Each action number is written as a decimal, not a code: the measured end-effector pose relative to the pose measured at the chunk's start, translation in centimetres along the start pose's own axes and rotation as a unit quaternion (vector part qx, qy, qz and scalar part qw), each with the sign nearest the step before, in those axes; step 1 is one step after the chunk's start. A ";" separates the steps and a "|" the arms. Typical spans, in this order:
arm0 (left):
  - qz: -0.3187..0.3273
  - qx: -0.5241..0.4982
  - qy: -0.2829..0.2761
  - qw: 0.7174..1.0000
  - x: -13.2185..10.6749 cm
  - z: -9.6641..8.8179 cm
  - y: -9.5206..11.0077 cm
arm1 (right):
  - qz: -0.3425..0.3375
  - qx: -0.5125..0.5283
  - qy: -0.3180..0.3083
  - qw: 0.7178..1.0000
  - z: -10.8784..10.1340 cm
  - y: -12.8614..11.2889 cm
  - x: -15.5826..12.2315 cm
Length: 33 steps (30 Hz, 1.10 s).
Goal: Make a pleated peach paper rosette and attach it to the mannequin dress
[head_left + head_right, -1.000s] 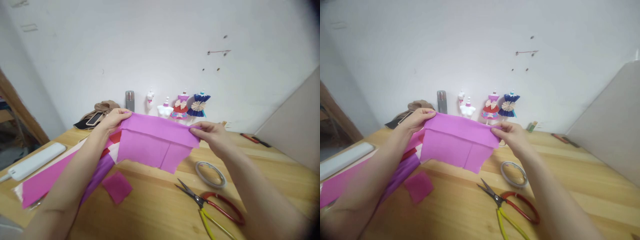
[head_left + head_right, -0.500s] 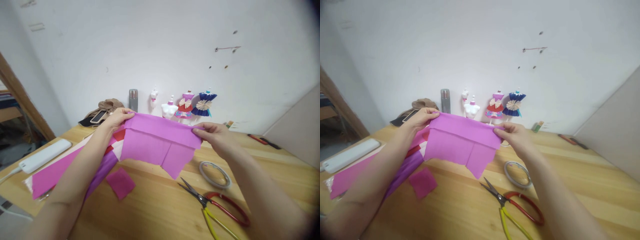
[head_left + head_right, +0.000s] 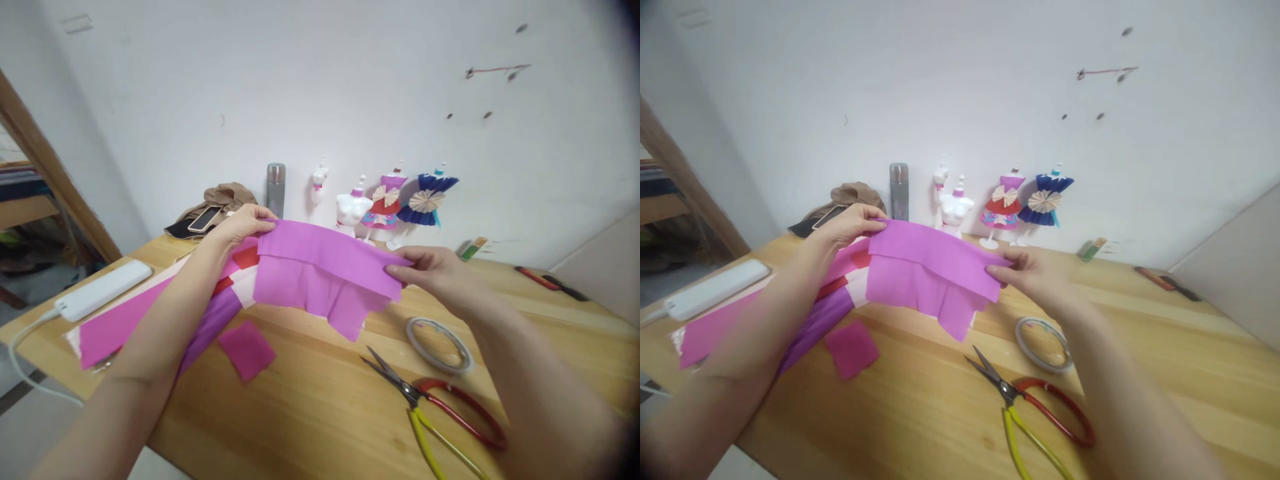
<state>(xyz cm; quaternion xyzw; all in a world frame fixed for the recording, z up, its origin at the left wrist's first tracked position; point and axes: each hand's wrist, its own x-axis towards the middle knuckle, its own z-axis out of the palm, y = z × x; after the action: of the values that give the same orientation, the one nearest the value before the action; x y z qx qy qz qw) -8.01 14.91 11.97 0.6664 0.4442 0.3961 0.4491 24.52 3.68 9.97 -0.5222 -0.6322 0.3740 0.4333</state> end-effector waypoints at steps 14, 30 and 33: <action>0.056 -0.125 0.064 0.989 -0.3 -0.1 0.8 | -0.054 0.133 0.107 0.984 0.8 -0.4 -0.2; 0.046 -0.122 0.018 0.991 0.2 -0.3 -0.3 | -0.026 0.187 0.188 0.964 1.3 0.7 0.7; 0.026 -0.118 -0.054 0.991 -0.1 -0.7 -0.3 | -0.024 0.191 0.188 0.963 1.1 0.8 0.8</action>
<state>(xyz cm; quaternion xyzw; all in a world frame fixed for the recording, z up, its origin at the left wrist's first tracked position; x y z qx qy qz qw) -8.74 15.02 11.88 0.6401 0.3519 0.4210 0.5377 23.66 4.58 8.92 -0.4751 -0.4684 0.3723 0.6452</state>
